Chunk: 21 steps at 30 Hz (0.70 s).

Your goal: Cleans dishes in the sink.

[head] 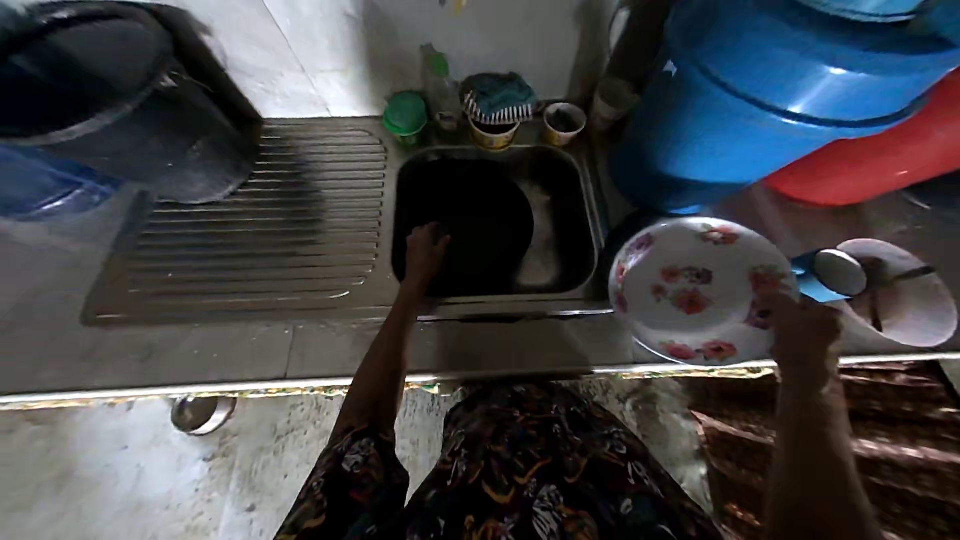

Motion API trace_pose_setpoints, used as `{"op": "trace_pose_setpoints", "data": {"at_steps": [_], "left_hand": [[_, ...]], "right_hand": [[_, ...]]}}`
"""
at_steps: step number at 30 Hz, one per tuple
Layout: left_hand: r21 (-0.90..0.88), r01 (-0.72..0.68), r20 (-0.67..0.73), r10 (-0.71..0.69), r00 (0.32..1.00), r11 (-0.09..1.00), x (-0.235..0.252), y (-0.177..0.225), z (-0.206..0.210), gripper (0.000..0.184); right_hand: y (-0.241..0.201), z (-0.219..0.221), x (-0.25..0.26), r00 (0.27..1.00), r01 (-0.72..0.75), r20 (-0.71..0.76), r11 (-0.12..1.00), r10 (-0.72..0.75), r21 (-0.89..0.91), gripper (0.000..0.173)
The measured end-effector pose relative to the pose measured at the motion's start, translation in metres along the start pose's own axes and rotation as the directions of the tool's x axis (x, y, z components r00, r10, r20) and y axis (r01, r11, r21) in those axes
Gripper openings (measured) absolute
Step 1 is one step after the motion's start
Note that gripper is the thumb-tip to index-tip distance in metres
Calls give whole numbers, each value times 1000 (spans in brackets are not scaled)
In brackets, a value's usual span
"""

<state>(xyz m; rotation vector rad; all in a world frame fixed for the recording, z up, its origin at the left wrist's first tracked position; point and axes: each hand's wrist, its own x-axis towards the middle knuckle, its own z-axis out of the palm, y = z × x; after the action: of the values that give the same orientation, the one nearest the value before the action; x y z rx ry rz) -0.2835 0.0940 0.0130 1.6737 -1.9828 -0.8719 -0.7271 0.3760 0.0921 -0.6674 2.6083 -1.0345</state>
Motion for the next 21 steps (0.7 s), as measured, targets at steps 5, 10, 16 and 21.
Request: {"op": "trace_pose_setpoints", "data": {"at_steps": [5, 10, 16, 21], "left_hand": [[48, 214, -118, -208, 971, 976, -18, 0, -3, 64], [-183, 515, 93, -507, 857, 837, -11, -15, 10, 66], [-619, 662, 340, -616, 711, 423, 1, -13, 16, 54], [-683, 665, 407, -599, 689, 301, -3, -3, 14, 42]], "right_hand": [[-52, 3, 12, 973, 168, 156, 985, -171, 27, 37], [-144, 73, 21, 843, 352, 382, 925, -378, 139, 36], [-208, 137, 59, 716, 627, 450, 775, -534, -76, 39], [-245, 112, 49, 664, 733, 489, 619, -565, -280, 34]]}}
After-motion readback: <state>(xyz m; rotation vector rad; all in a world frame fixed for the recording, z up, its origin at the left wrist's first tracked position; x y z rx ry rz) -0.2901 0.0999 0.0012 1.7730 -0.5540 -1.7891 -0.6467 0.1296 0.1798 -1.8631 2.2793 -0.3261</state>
